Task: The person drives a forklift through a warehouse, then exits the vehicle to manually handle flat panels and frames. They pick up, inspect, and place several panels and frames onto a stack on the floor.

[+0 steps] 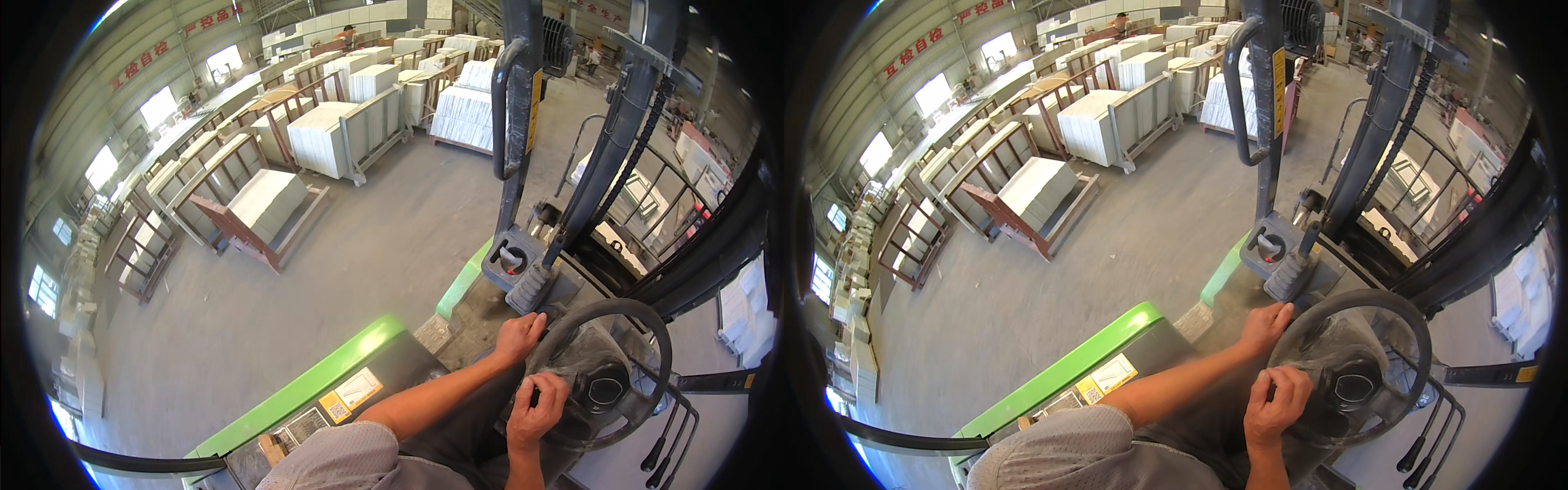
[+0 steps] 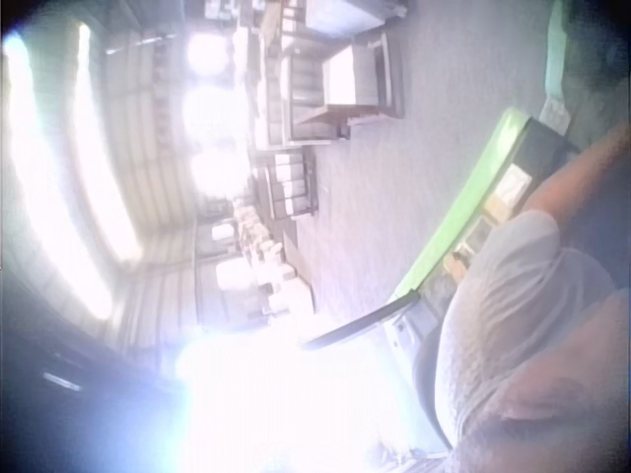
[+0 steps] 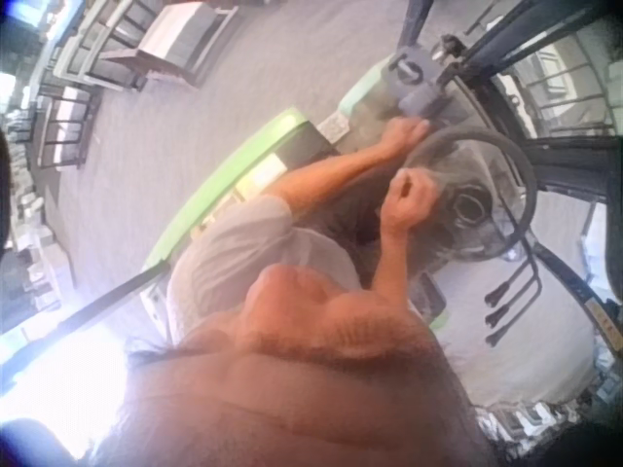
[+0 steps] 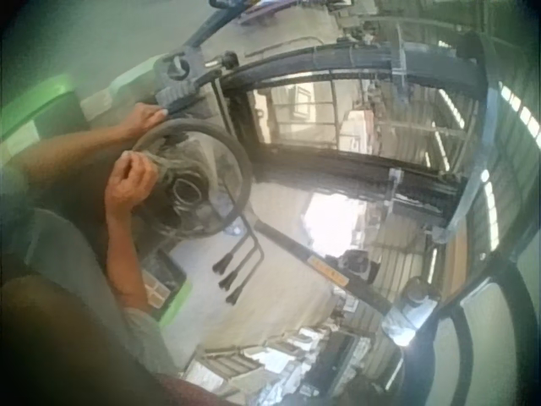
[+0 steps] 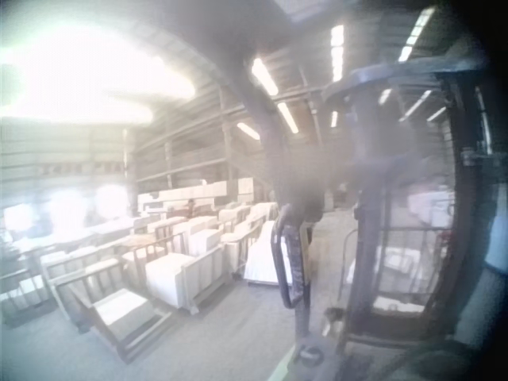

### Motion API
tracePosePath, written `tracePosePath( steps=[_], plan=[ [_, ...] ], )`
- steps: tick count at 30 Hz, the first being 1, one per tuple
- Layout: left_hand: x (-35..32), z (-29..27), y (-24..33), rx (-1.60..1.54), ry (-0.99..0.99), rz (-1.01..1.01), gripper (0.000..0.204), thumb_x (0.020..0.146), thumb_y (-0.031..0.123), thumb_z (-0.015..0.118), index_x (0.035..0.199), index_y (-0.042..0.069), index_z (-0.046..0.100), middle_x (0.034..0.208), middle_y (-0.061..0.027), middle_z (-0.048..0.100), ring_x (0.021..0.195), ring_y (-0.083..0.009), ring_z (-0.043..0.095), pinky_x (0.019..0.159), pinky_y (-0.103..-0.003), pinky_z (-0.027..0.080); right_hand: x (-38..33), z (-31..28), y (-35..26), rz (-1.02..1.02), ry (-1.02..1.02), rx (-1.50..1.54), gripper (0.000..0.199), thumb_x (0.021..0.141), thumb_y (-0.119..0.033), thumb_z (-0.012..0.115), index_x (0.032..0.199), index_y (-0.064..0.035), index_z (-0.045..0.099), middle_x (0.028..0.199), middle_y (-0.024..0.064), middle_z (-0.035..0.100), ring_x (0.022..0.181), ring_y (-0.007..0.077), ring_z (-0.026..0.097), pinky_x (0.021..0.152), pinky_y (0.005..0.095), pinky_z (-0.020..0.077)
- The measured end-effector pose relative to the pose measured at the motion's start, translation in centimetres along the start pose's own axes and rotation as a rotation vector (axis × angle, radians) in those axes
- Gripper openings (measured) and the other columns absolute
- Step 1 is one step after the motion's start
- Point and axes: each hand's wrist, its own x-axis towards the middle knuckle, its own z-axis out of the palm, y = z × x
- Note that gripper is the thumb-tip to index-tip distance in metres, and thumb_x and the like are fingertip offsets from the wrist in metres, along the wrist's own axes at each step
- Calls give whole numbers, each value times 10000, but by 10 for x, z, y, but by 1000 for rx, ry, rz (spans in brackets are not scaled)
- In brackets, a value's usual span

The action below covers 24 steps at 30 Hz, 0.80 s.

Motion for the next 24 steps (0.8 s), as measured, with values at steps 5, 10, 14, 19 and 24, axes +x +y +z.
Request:
tracePosePath(
  steps=[5,10,14,19,24],
  plan=[
    [-6,-2,3,3,-35,-8,403,988,333,555,775,-6,594,704,-258,567,649,-467,541,563,-480,422,-4,-4,-2,-6,22,-6,100,818,21,672,884,-13,606,922,111,590,859,324,565,776,439,463],
    [-9,-5,5,34,-22,-11,416,993,348,544,771,0,598,689,-247,570,625,-449,547,555,-471,423,-7,-5,-3,3,12,0,100,818,23,675,882,-14,607,919,109,594,853,322,569,776,439,466],
    [-11,-6,7,7,-26,-16,416,993,350,545,764,7,604,678,-236,575,594,-419,558,548,-464,425,-9,-6,-5,20,20,19,104,820,29,673,890,-13,608,922,110,600,857,317,574,777,433,470],
    [-15,-2,14,-17,-48,-7,412,991,345,547,758,10,602,680,-237,572,600,-428,553,548,-468,422,-8,-14,-4,29,35,35,102,825,33,666,894,-10,606,924,110,602,856,315,574,774,431,471],
    [-18,0,21,13,1,21,387,991,323,546,731,36,573,667,-227,570,668,-452,585,565,-523,426,-8,-21,-5,15,-4,5,93,834,30,659,896,-6,602,925,114,598,859,317,571,775,434,470]
  ],
)
